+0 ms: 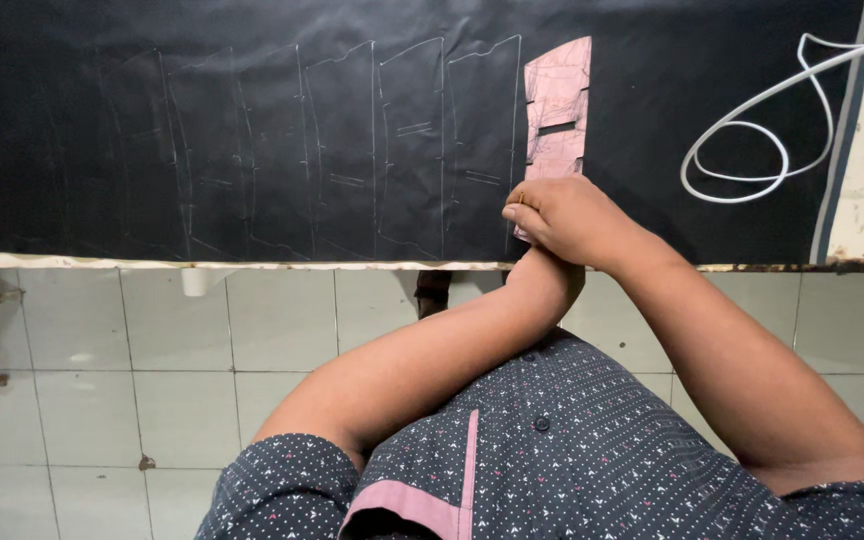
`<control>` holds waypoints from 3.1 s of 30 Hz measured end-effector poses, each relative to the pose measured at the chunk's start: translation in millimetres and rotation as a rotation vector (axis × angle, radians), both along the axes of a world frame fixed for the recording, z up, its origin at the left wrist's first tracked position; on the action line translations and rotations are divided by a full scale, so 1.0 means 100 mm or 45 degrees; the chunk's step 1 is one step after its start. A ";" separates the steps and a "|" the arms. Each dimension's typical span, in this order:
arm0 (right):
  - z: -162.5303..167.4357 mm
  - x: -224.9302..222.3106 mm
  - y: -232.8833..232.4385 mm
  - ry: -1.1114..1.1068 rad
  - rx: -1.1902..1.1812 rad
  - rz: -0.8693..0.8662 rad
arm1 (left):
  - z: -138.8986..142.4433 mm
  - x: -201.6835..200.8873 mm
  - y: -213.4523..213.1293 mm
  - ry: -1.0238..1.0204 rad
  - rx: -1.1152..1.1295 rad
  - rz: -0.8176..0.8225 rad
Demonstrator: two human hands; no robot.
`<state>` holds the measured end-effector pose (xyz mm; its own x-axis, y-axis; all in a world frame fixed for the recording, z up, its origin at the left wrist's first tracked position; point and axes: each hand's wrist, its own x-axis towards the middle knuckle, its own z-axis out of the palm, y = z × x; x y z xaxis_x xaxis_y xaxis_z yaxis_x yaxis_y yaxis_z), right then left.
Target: The person aligns a pink pattern piece on a black marking sheet and traces around its edges with a marking pen. They reposition the piece, flip it over, and continue tracing the outline and internal marks onto the sheet below.
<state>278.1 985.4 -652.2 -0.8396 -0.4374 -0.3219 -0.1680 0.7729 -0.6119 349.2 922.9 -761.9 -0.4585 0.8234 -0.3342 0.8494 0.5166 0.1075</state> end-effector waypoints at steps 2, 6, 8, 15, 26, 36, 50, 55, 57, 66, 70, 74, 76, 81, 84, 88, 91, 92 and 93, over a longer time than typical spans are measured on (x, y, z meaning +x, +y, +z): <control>-0.03 -0.01 0.03 0.019 0.021 0.020 | 0.05 -0.01 0.00 0.087 -0.021 -0.053; -0.11 -0.02 0.10 0.298 0.030 0.132 | 0.15 -0.03 -0.04 0.090 0.045 -0.002; -0.13 -0.06 0.16 0.530 0.041 0.191 | 0.19 -0.03 -0.09 0.056 0.105 0.076; -0.18 -0.35 0.33 0.811 0.086 0.013 | 0.26 -0.18 -0.17 0.384 0.658 0.431; -0.13 -0.41 0.36 0.643 0.046 -0.024 | 0.14 -0.29 -0.17 0.041 1.024 0.741; -0.30 -0.63 0.40 0.851 0.084 0.031 | 0.12 -0.49 -0.24 0.038 0.950 0.730; -0.32 -0.96 0.44 0.769 0.061 -0.048 | 0.06 -0.62 -0.18 -0.008 0.817 0.669; -0.34 -1.10 0.41 0.965 0.081 0.063 | 0.09 -0.64 -0.14 -0.109 0.799 0.738; -0.37 -1.17 0.42 0.909 0.065 -0.016 | 0.11 -0.63 -0.15 -0.108 0.784 0.734; -0.51 -1.28 0.84 0.939 0.125 -0.094 | 0.15 -0.65 -0.16 -0.123 0.725 0.714; -0.51 -1.32 1.10 0.979 0.236 -0.172 | 0.14 -0.68 -0.15 -0.148 0.692 0.707; -0.54 -1.28 1.19 0.976 0.137 -0.207 | 0.13 -0.68 -0.16 -0.124 0.714 0.692; -0.55 -1.23 1.19 0.992 0.103 -0.226 | 0.13 -0.67 -0.16 -0.159 0.693 0.701; -0.50 -0.99 1.12 0.936 0.063 -0.194 | 0.12 -0.66 -0.19 -0.149 0.743 0.697; -0.43 -0.78 1.05 0.835 0.071 -0.246 | 0.13 -0.69 -0.20 -0.172 0.714 0.692; -0.36 -0.69 0.95 0.731 -0.106 -0.293 | 0.15 -0.70 -0.23 -0.177 0.716 0.687; -0.33 -0.68 0.93 0.653 -0.103 -0.344 | 0.15 -0.70 -0.27 -0.159 0.716 0.667; -0.33 -0.66 0.93 0.669 -0.097 -0.363 | 0.14 -0.70 -0.27 -0.160 0.714 0.662; -0.33 -0.64 0.94 0.685 -0.089 -0.383 | 0.14 -0.69 -0.28 -0.175 0.715 0.666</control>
